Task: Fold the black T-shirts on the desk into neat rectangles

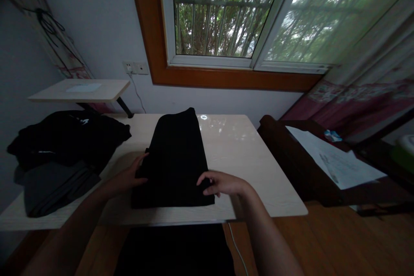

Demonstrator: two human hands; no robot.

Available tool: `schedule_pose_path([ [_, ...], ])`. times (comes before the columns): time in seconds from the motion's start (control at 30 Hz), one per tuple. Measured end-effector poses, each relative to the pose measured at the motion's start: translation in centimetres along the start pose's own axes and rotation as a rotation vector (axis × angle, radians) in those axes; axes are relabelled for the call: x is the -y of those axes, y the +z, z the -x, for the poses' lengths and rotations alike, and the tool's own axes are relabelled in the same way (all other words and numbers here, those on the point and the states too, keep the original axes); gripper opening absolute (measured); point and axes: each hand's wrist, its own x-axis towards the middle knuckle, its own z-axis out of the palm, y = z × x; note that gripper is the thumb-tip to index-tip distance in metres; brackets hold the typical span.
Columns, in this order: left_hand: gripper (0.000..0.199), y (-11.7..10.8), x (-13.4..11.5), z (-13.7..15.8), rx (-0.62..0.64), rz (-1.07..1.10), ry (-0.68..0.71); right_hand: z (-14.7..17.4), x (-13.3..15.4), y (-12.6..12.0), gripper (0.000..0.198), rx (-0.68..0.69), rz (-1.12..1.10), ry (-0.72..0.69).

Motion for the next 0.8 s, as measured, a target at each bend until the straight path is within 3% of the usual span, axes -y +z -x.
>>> schedule_pose_path([
  [0.07,0.093,-0.3,-0.1,0.7,0.101,0.016,0.042,0.5,0.1,0.0,0.046,0.152,-0.055,0.04],
  [0.13,0.091,-0.4,-0.1,1.0,0.117,0.011,0.049,0.7,0.0,-0.1,0.053,0.195,-0.092,0.056],
  [0.2,0.088,-0.4,-0.2,0.9,0.044,-0.031,0.008,0.7,-0.1,-0.2,0.058,0.115,-0.104,0.056],
  [0.4,0.09,0.6,-0.8,-1.9,-0.212,-0.174,-0.072,-1.1,-0.1,-0.7,0.056,-0.333,-0.117,-0.077],
  [0.5,0.084,0.9,-1.0,-3.0,-0.251,-0.19,-0.051,-2.2,0.4,-0.8,0.055,-0.417,-0.124,-0.078],
  [0.6,0.066,0.7,-1.2,-3.4,-0.256,-0.278,-0.008,-2.5,0.9,-0.8,0.05,-0.46,-0.133,-0.093],
  [0.7,0.046,0.2,-1.5,-3.1,-0.287,-0.369,0.068,-2.3,1.4,-1.1,0.045,-0.525,-0.175,-0.167],
  [0.8,0.044,-0.8,-2.1,-2.9,-0.348,-0.362,0.094,-2.1,1.7,-1.7,0.04,-0.606,-0.224,-0.25],
])
